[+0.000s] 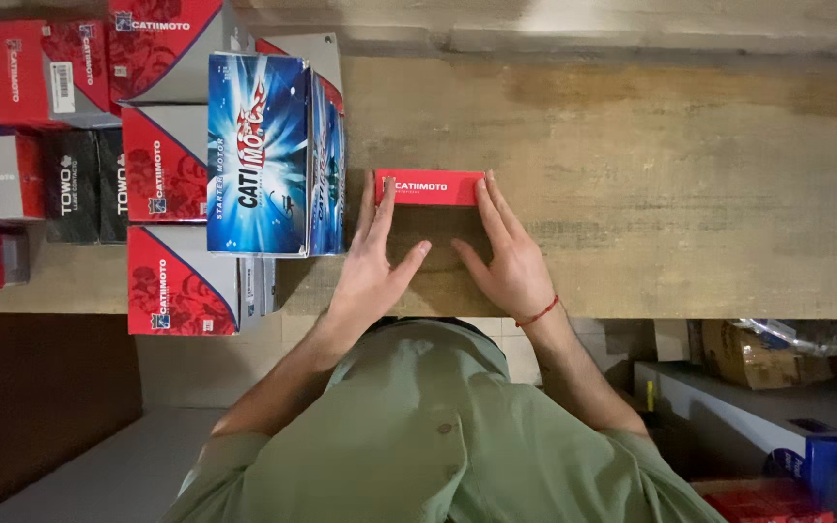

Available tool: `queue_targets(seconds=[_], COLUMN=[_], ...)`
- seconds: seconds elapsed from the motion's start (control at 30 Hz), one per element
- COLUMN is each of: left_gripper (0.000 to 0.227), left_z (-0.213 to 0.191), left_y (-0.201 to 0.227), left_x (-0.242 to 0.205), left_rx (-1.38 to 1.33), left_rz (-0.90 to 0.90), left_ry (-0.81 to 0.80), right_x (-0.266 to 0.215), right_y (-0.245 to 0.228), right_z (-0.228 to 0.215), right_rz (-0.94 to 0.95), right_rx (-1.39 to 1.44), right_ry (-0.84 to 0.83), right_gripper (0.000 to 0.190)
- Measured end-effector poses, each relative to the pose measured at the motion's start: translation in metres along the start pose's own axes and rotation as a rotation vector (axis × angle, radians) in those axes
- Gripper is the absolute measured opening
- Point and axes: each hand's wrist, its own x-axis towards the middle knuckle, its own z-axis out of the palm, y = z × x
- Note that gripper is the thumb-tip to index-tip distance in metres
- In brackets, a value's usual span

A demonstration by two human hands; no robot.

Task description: The person picks up a red product box, writes information from it into a notebook, opens the box to reveal a small white item, and then places the box on a shelf among other similar boxes.

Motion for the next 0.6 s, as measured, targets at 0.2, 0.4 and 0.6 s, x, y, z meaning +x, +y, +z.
queue_targets(seconds=[0.2,0.4,0.6], left_gripper=[0.093,0.093,0.091], left_z=[-0.003,-0.002,-0.007], left_y=[0.005,0.002,0.008], left_x=[-0.002,0.000,-0.006], left_rx=[-0.020,-0.019,0.025], left_rz=[-0.007,-0.018,0.104], left_ry=[-0.017,-0.014,0.005], right_x=[0.001,0.004,-0.003], right_y=[-0.002,-0.004,0.013], right_z=[-0.002,-0.002,0.005], right_rz=[0.004,-0.013,0.088], right_rx=[0.016,0.037,0.002], right_ry=[0.005,0.055,0.167], right_gripper=[0.083,0.084,0.053])
